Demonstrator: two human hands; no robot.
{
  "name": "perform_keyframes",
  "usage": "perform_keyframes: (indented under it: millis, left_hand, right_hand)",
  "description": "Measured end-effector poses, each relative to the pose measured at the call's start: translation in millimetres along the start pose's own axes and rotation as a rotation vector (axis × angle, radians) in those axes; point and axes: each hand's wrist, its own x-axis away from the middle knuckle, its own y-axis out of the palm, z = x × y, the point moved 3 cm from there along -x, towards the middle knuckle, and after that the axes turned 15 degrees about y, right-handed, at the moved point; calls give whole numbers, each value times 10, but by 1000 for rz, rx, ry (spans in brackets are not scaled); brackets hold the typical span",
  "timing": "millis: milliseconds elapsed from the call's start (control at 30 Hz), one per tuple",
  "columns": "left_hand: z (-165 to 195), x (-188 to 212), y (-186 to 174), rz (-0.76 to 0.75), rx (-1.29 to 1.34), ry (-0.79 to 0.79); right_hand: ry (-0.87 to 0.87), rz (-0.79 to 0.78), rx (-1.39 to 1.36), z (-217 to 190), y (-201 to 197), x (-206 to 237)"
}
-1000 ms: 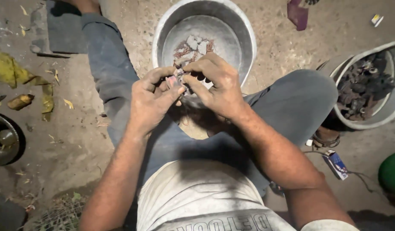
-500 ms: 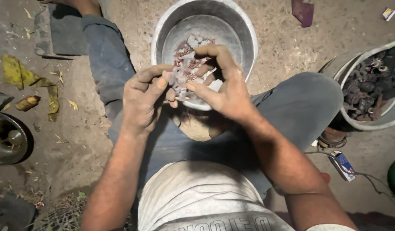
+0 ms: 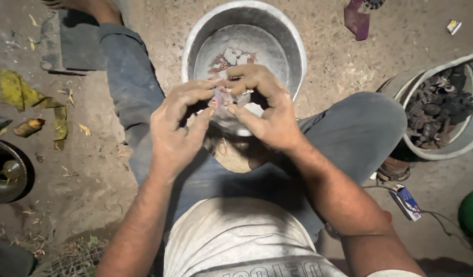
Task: The person sits on the workshop floor and sorts small copper-colored metal parts by hand, picking them from a bucket of dark scrap parts and placing them into a plastic basin. Near the end, the person uses scissors to trim a metal part over the basin.
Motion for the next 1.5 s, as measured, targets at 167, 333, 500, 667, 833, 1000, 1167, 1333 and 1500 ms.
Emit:
perform_keyframes:
  millis: [167, 333, 500, 667, 833, 1000, 1167, 1333, 1500]
  left_hand:
    - [100, -34, 64, -53, -132, 117]
    - [52, 29, 107, 138, -121, 15]
    - [-74, 198, 214, 244, 236, -358]
    - [-89, 260, 280, 275, 583, -344]
    - [-131, 268, 323, 276, 560, -340]
    - [-150, 283, 325, 266, 595, -325]
    - [-132, 302, 320, 266, 578, -377]
    - [-11, 290, 309, 229, 232, -243]
    - [83, 254, 273, 205, 108, -144]
  right_hand:
    - [320, -170, -286, 85, 76, -11]
    - [469, -152, -419, 162, 109, 0]
    - [153, -52, -126, 60, 84, 37]
    - [49, 21, -9, -16, 71, 56]
    - [13, 52, 0, -47, 72, 49]
    - [11, 48, 8, -40, 54, 38]
    - [29, 0, 4, -17, 35, 19]
    - [105, -93, -93, 26, 29, 25]
    - [121, -119, -79, 67, 31, 15]
